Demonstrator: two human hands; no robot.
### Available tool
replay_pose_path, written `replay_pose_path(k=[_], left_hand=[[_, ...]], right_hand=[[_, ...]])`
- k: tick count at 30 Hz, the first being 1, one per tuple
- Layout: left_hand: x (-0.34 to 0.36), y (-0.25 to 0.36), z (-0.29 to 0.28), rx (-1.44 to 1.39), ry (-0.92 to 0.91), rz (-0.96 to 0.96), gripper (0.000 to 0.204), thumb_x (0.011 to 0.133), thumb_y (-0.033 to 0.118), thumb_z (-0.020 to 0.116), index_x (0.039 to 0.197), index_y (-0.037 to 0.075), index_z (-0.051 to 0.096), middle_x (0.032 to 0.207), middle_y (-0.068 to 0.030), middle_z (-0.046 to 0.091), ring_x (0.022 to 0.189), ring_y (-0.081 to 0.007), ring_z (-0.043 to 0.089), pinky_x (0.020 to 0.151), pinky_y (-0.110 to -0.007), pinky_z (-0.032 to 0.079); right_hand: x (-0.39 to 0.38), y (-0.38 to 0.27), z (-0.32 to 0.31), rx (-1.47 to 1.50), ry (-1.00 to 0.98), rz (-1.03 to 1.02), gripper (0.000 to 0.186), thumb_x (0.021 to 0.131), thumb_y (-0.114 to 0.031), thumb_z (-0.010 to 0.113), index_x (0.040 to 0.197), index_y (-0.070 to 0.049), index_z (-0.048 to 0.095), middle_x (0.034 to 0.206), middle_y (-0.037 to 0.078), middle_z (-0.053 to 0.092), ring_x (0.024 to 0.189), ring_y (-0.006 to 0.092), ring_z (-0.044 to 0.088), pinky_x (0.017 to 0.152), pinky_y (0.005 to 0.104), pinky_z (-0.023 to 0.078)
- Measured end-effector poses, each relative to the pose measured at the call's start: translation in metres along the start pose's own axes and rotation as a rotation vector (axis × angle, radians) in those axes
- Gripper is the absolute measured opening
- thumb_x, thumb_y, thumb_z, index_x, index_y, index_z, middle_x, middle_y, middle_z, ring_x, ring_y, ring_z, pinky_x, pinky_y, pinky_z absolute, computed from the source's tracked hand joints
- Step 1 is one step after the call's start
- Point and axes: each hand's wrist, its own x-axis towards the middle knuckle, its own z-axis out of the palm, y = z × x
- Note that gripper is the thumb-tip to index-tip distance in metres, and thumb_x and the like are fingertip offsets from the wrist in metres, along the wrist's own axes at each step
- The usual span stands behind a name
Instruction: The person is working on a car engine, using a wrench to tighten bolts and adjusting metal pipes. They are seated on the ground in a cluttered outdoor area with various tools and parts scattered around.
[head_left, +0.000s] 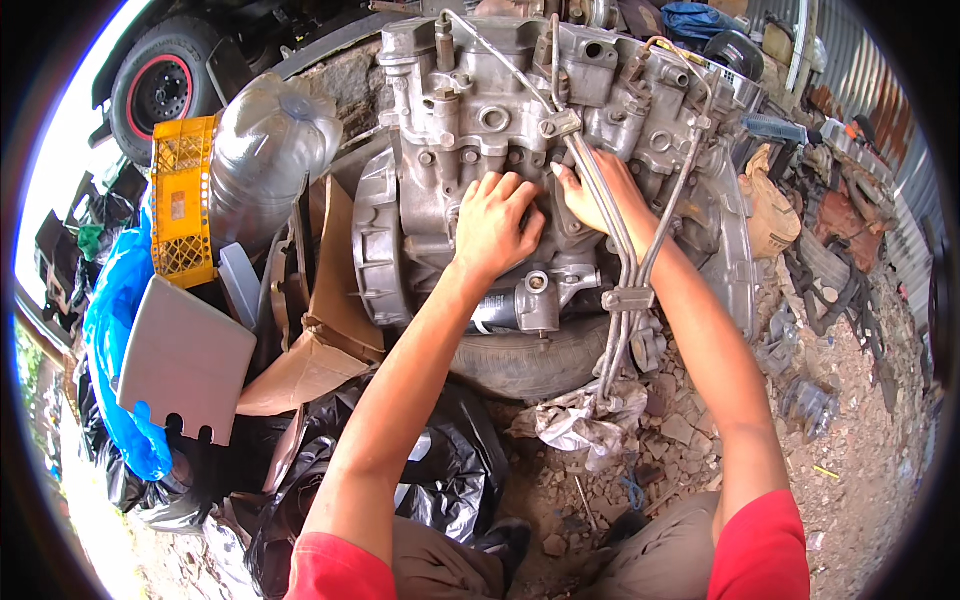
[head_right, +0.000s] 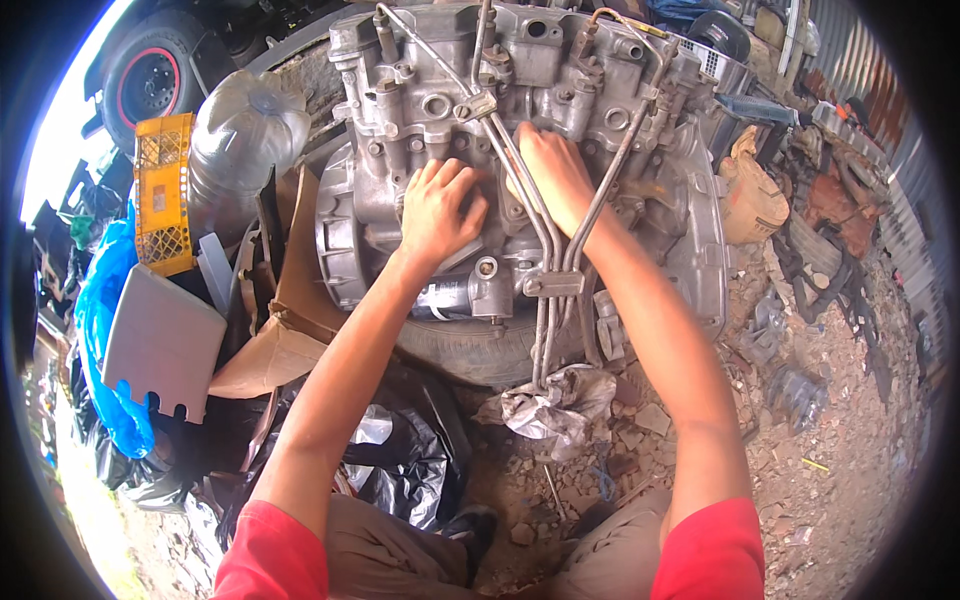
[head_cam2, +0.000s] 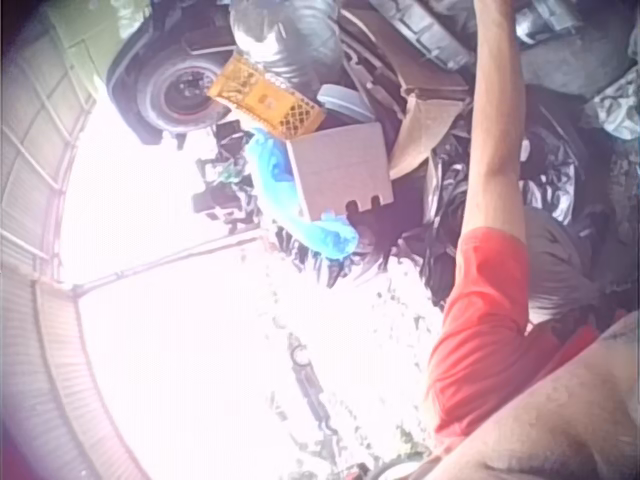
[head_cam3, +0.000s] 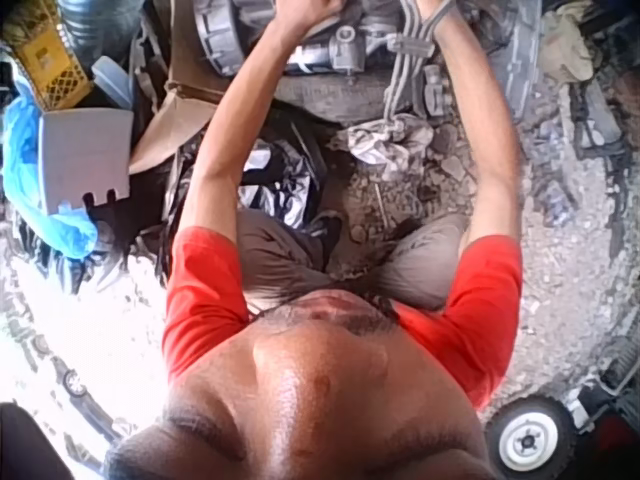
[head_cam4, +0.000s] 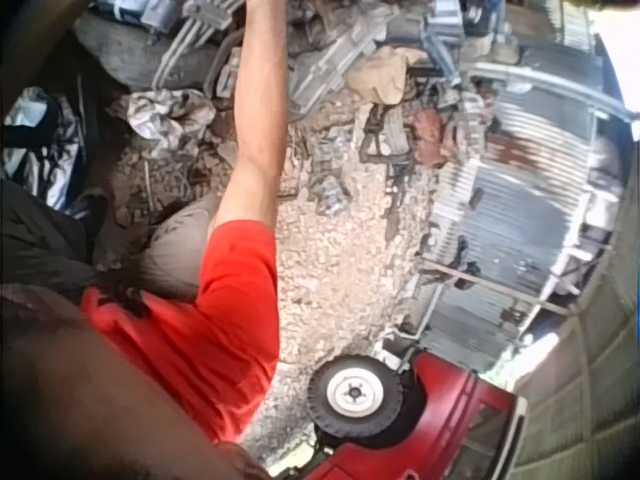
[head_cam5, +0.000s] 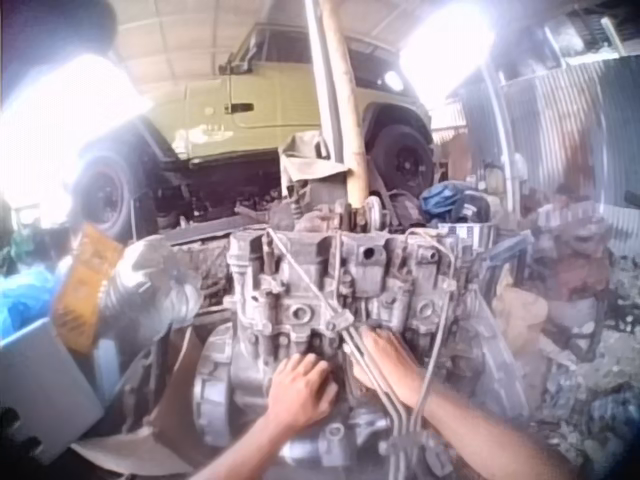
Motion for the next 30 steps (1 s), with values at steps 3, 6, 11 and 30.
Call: replay_pose_path(k=[3,6,11,30], left_hand=[[-0.001,0.0,0.001,0.02,0.008,-0.001,0.019,0.071,0.018,0.066,0.087,0.008,0.063,0.083,-0.008,0.055,0.084,-0.0285,0.054,0.075,-0.04,0.044],[-0.002,0.001,0.004,0.049,0.026,-0.006,0.018,0.071,0.018,0.066,0.086,0.008,0.063,0.083,-0.0072,0.055,0.083,-0.0279,0.054,0.074,-0.04,0.044],[-0.004,0.001,0.006,0.061,0.005,-0.01,0.018,0.072,0.022,0.066,0.086,0.01,0.064,0.084,-0.0062,0.055,0.085,-0.0251,0.054,0.076,-0.038,0.043],[-0.004,-0.001,0.003,0.057,0.011,-0.017,0.023,0.071,0.023,0.067,0.089,0.009,0.063,0.086,-0.0064,0.055,0.087,-0.0265,0.054,0.077,-0.039,0.044]], right_hand=[[0.003,-0.001,-0.013,-0.015,-0.046,-0.13,0.031,0.092,-0.026,0.061,0.092,0.005,0.056,0.082,0.03,0.061,0.085,0.0497,0.059,0.069,0.0514,0.049],[0.004,-0.008,-0.017,-0.044,-0.095,-0.136,0.032,0.093,-0.027,0.058,0.092,0.004,0.056,0.082,0.03,0.061,0.084,0.0495,0.059,0.068,0.0519,0.049],[0.001,-0.011,-0.014,-0.145,-0.114,-0.062,0.022,0.082,-0.015,0.061,0.091,0.003,0.053,0.074,0.024,0.065,0.075,0.0446,0.065,0.066,0.0503,0.054],[0.009,-0.034,-0.012,-0.175,-0.143,0.057,0.023,0.091,-0.019,0.057,0.083,0.002,0.066,0.074,0.026,0.064,0.077,0.0445,0.065,0.066,0.0501,0.053]])
